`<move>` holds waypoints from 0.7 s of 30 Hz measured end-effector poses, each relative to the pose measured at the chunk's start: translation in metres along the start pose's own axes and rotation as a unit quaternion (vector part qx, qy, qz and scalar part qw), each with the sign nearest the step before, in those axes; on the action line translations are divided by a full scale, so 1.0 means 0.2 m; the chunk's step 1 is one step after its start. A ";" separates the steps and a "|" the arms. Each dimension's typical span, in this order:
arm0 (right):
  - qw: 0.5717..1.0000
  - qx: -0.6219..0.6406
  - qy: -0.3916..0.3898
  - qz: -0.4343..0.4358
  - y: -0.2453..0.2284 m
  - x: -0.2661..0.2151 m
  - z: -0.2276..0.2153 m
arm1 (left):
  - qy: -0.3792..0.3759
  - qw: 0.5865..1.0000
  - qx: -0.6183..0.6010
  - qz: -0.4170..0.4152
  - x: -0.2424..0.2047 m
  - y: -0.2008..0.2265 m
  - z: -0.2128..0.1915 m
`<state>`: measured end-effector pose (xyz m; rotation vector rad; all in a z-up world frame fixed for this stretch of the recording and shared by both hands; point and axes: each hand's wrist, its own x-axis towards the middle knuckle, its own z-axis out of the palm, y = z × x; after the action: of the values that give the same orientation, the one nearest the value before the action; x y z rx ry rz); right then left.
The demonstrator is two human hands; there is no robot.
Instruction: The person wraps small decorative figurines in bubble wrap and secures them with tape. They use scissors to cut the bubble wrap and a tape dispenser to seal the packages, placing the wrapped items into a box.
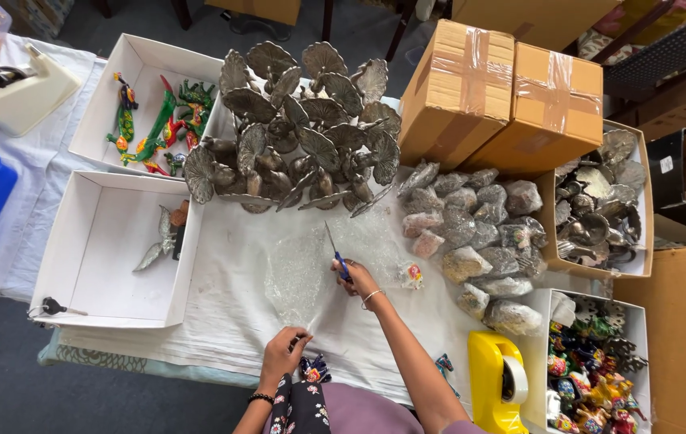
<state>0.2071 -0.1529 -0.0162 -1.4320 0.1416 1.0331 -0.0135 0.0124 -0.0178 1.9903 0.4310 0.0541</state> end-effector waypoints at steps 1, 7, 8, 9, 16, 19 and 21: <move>1.000 0.000 -0.002 -0.001 -0.02 0.01 0.01 | 0.002 1.000 0.001 0.000 0.00 -0.02 0.01; 1.000 -0.009 0.005 0.004 -0.07 0.05 0.04 | 0.048 0.998 -0.020 -0.034 0.00 -0.03 -0.02; 1.000 -0.017 0.014 0.003 -0.05 0.07 0.04 | 0.049 0.998 -0.028 -0.041 0.00 -0.04 -0.02; 0.999 -0.025 0.023 0.003 -0.03 0.09 0.04 | 0.051 0.997 -0.036 -0.047 -0.01 -0.04 -0.02; 1.000 -0.015 0.020 0.009 0.03 0.05 0.00 | 0.052 0.996 -0.045 -0.054 0.00 -0.10 0.00; 0.999 0.038 -0.001 0.019 0.03 0.03 -0.01 | 0.063 0.997 -0.033 -0.036 0.00 -0.15 0.02; 0.999 0.031 -0.001 0.005 0.03 0.04 0.00 | 0.065 0.997 -0.033 -0.039 0.00 -0.11 0.01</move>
<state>0.2087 -0.1505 -0.0250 -1.3746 0.1784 1.0295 -0.0199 0.0196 -0.0384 1.9095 0.5831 0.1490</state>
